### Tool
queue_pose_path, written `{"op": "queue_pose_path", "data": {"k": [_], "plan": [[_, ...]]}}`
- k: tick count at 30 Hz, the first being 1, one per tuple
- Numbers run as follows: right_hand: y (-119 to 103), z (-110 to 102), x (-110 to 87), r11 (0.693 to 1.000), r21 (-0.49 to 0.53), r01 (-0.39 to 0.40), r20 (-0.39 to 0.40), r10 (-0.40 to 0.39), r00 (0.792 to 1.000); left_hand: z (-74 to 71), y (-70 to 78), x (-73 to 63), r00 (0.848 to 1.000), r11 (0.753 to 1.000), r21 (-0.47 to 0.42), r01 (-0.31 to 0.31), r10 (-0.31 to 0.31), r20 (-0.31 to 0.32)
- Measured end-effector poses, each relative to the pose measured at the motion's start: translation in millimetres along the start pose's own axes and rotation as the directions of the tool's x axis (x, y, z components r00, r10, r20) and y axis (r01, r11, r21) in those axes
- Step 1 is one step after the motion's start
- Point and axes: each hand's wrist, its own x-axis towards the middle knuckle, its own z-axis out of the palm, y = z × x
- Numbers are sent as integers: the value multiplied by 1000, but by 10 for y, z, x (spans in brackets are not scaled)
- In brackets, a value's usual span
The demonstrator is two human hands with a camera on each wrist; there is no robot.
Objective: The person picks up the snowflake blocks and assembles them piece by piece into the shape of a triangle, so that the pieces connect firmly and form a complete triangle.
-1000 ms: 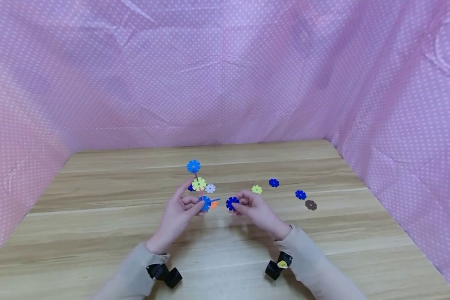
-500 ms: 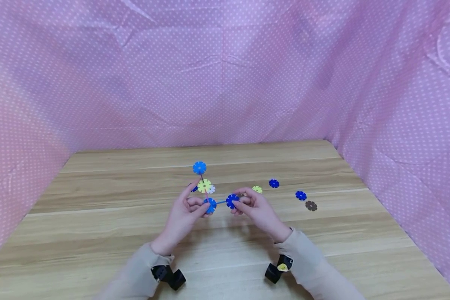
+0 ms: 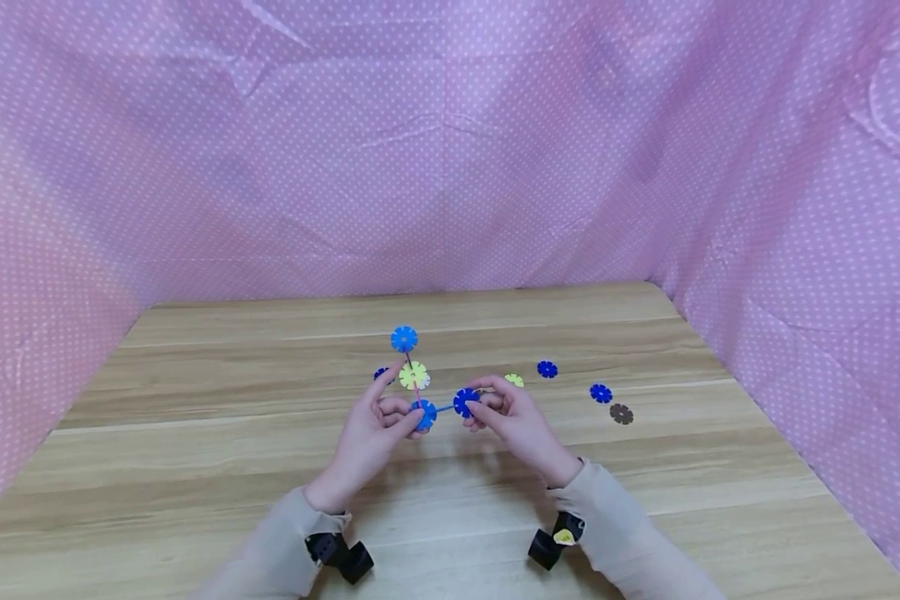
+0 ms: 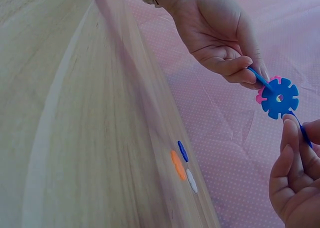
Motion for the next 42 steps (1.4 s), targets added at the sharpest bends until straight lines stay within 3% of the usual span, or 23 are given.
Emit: {"op": "queue_pose_path", "data": {"k": [23, 30, 42], "plan": [[12, 20, -13, 1000, -12, 26, 27, -26, 999, 9, -44, -7, 998, 998, 4, -56, 56, 30], [25, 65, -37, 998, -40, 50, -18, -51, 999, 39, -41, -12, 998, 998, 11, -54, 54, 11], [44, 119, -76, 997, -28, 78, -63, -80, 995, 77, -35, -37, 991, 989, 51, -137, 136, 11]]}}
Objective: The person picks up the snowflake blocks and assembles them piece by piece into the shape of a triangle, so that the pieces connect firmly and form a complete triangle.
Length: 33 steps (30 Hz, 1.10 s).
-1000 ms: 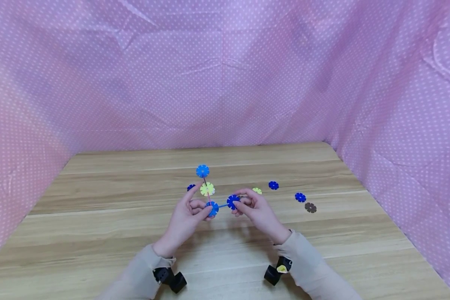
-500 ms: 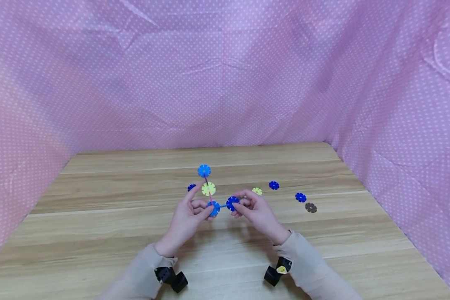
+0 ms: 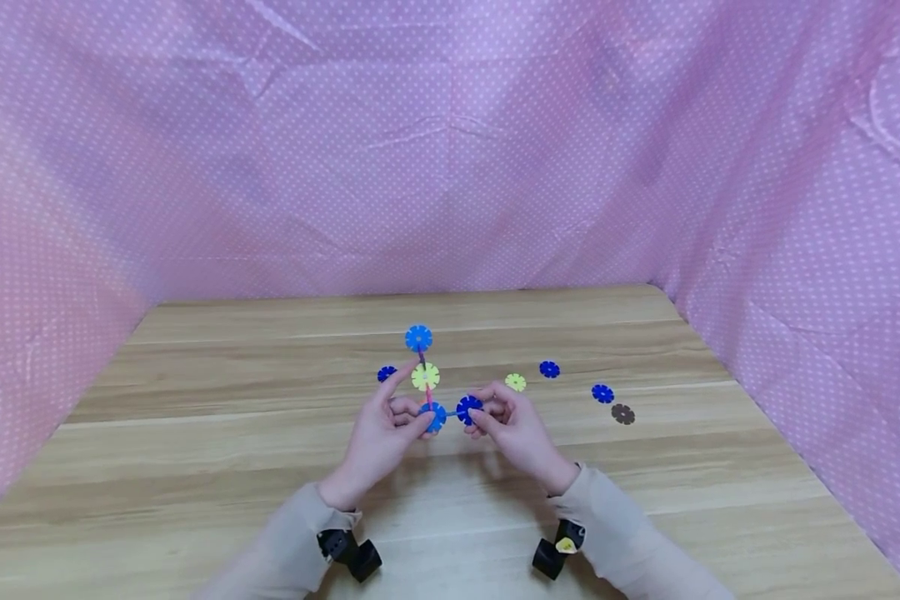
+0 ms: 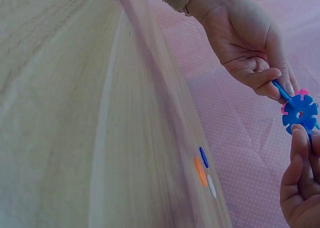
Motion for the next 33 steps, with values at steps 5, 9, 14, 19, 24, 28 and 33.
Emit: {"op": "queue_pose_path", "data": {"k": [5, 9, 14, 19, 24, 28, 33], "plan": [[19, -15, -5, 1000, 15, 1, 34, -1, 999, 0, -26, 5, 1000, 1000, -1, 23, -23, 6], [40, -52, 12, 1000, 15, -5, 88, 4, 996, -3, -64, 4, 998, 998, -22, 59, -59, 10], [69, -145, 35, 999, -23, -38, 130, 41, 991, -13, -110, 7, 997, 996, -40, 82, -82, 14], [106, -283, 67, 997, -42, -62, 98, 66, 993, -39, -140, 25, 996, 994, -59, 94, -94, -3], [195, -433, 152, 990, -103, -99, 44, 104, 994, -61, -159, 56, 992, 991, -40, 127, -127, -19], [276, -544, 255, 968, -232, -101, 3, 105, 994, -41, -149, 135, 991, 992, -15, 124, -125, -52], [368, -629, 355, 911, -398, -110, 1, 120, 993, -7, -147, 229, 993, 994, -48, 94, -97, -71]]}}
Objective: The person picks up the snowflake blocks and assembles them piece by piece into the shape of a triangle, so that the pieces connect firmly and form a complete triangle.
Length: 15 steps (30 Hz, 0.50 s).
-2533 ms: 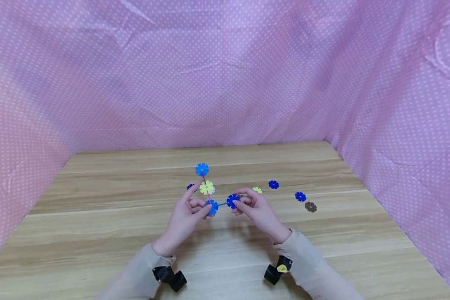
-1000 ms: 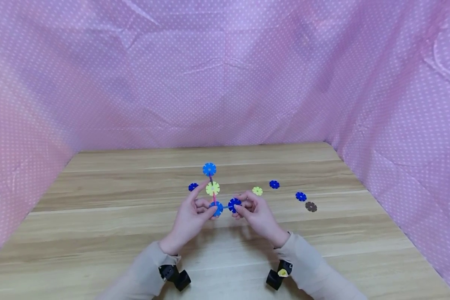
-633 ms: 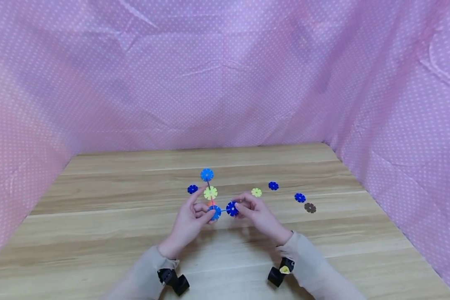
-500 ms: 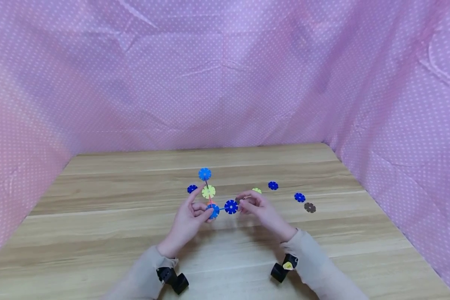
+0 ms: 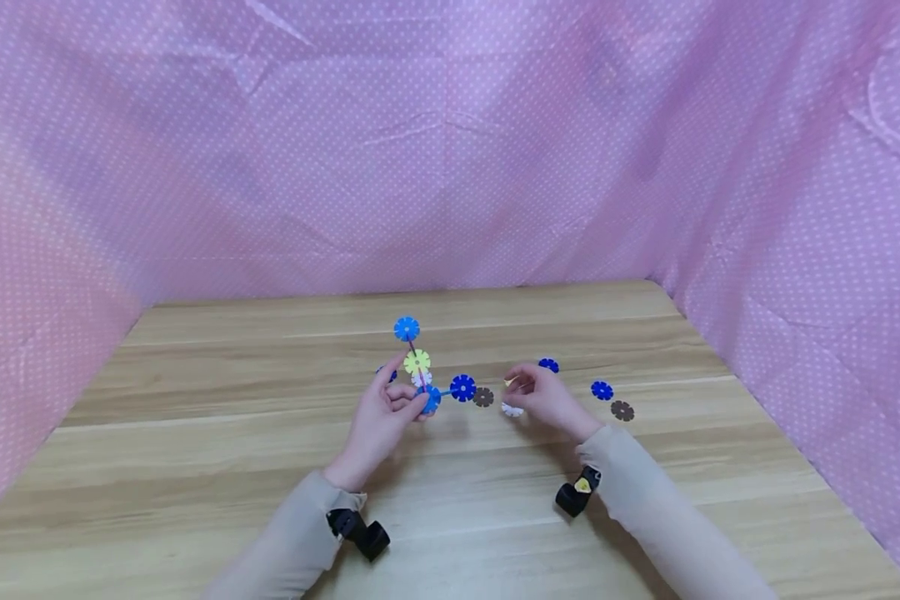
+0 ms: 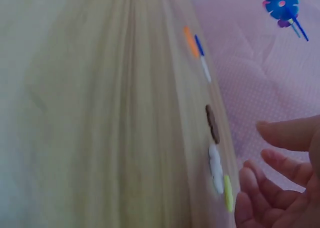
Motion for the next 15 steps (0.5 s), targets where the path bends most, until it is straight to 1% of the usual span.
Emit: {"op": "queue_pose_path", "data": {"k": [2, 5, 8, 11, 15], "plan": [[15, -2, 35, 999, -43, -5, 26, 6, 1000, -3, -3, 21, 1000, 1000, -6, -6, 6, -9], [18, 4, 67, 993, -114, -13, 51, 19, 999, -23, -24, 55, 1000, 1000, 15, -9, 9, -24], [-11, 11, 75, 982, -190, -9, 72, 23, 997, -50, -37, 78, 999, 999, 33, 3, -2, -35], [-28, 14, 80, 974, -228, -2, 97, 25, 995, -70, -36, 89, 999, 1000, 22, 9, -8, -40], [-21, 11, 99, 968, -250, -3, 113, 32, 993, -85, -14, 95, 999, 1000, 17, -4, 5, -32]]}}
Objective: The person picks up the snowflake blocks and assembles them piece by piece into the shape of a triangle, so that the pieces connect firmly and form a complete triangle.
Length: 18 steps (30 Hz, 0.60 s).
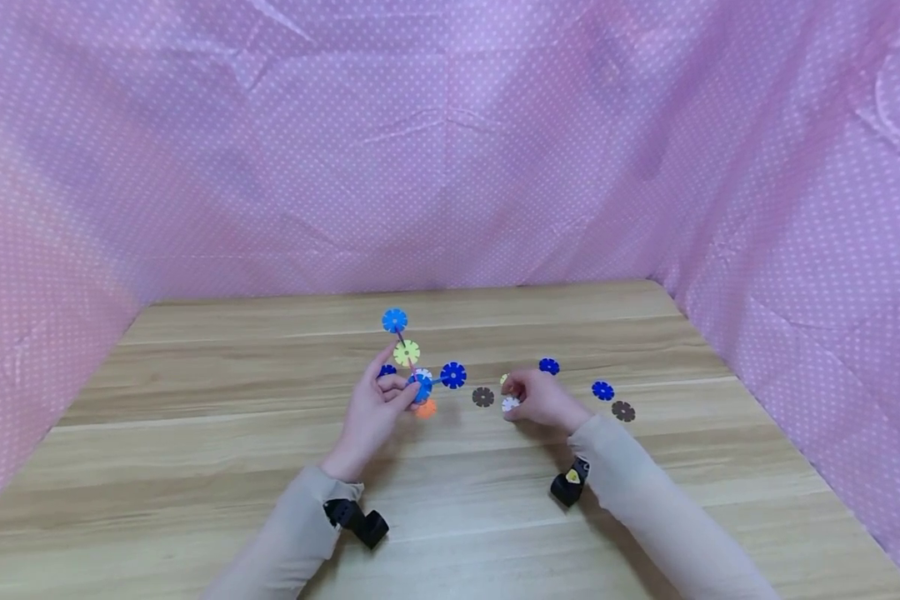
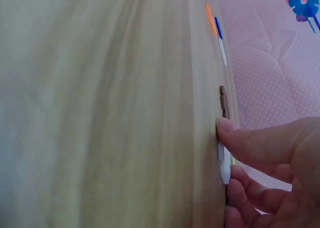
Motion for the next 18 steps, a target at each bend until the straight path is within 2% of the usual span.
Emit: {"op": "queue_pose_path", "data": {"k": [13, 18], "plan": [[-36, -1, -7, 999, -32, -25, 6, 25, 1000, -16, 100, -65, 999, 1000, -10, -22, 22, 28], [-17, 4, -44, 997, -16, 74, -31, -74, 997, -5, 102, -102, 1000, 1000, -11, -26, 26, 15]]}}
